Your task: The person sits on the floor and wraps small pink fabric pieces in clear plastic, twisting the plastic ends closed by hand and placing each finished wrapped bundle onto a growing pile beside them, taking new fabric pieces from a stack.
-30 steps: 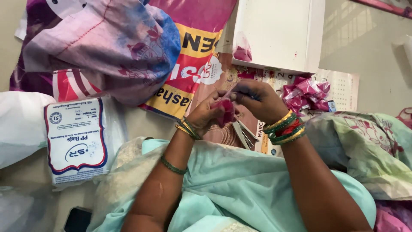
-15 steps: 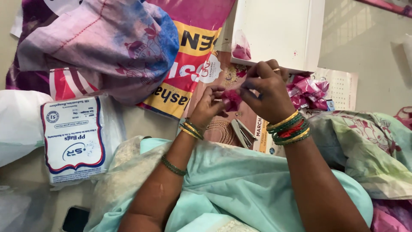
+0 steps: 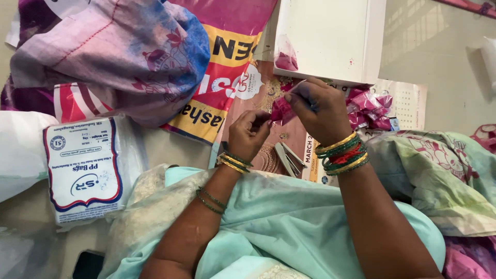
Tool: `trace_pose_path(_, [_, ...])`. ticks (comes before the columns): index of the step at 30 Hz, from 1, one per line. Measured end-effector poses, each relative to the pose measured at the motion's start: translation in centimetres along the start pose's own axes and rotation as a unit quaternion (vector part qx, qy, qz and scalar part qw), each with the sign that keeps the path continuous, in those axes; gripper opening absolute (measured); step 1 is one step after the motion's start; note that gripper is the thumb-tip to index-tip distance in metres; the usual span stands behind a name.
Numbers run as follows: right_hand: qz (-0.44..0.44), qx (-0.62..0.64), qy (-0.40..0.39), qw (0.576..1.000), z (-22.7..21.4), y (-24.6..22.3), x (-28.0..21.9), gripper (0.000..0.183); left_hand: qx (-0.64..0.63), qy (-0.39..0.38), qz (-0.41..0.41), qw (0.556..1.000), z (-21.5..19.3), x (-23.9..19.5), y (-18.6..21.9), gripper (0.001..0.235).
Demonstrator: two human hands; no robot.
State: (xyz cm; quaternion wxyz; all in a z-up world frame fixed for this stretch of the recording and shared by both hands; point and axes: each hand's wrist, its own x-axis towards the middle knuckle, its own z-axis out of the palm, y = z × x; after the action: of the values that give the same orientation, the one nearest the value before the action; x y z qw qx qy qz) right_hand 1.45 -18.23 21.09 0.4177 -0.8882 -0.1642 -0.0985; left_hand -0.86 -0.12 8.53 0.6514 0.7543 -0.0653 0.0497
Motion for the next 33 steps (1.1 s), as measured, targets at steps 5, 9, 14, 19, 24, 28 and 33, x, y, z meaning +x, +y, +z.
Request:
trace_pose_path(5, [0.029,0.019,-0.006,0.999,0.2,-0.1,0.0,0.009,0.006,0.024,0.013,1.000,0.2,-0.2,-0.4,0.016])
trace_pose_path(9, [0.014,0.035,-0.006,0.999,0.6,-0.2,-0.1,0.008,0.065,0.028,0.062,0.996,0.1,-0.3,-0.3,0.011])
trace_pose_path(14, [0.001,0.023,-0.011,1.000,1.0,0.2,-0.3,0.009,0.156,0.076,0.150,0.973,0.6,-0.6,-1.5,0.009])
trace_pose_path(19, [-0.011,0.037,0.020,0.999,0.0,0.5,0.0,0.004,0.005,0.095,-0.058,0.994,1.1,-0.6,-0.1,0.010])
trace_pose_path(24, [0.025,0.043,-0.043,0.998,-1.1,1.3,0.1,0.009,-0.292,-0.019,-0.136,0.946,3.2,-1.2,-9.0,0.021])
trace_pose_path(28, [-0.092,-0.083,-0.117,0.985,-1.3,1.3,0.3,0.013,-0.242,-0.041,-0.100,0.964,1.4,0.7,-8.0,0.060])
trace_pose_path(33, [-0.148,-0.195,-0.182,0.952,0.3,2.3,-0.5,0.004,0.055,-0.134,0.133,0.981,-0.9,1.9,-3.0,0.099])
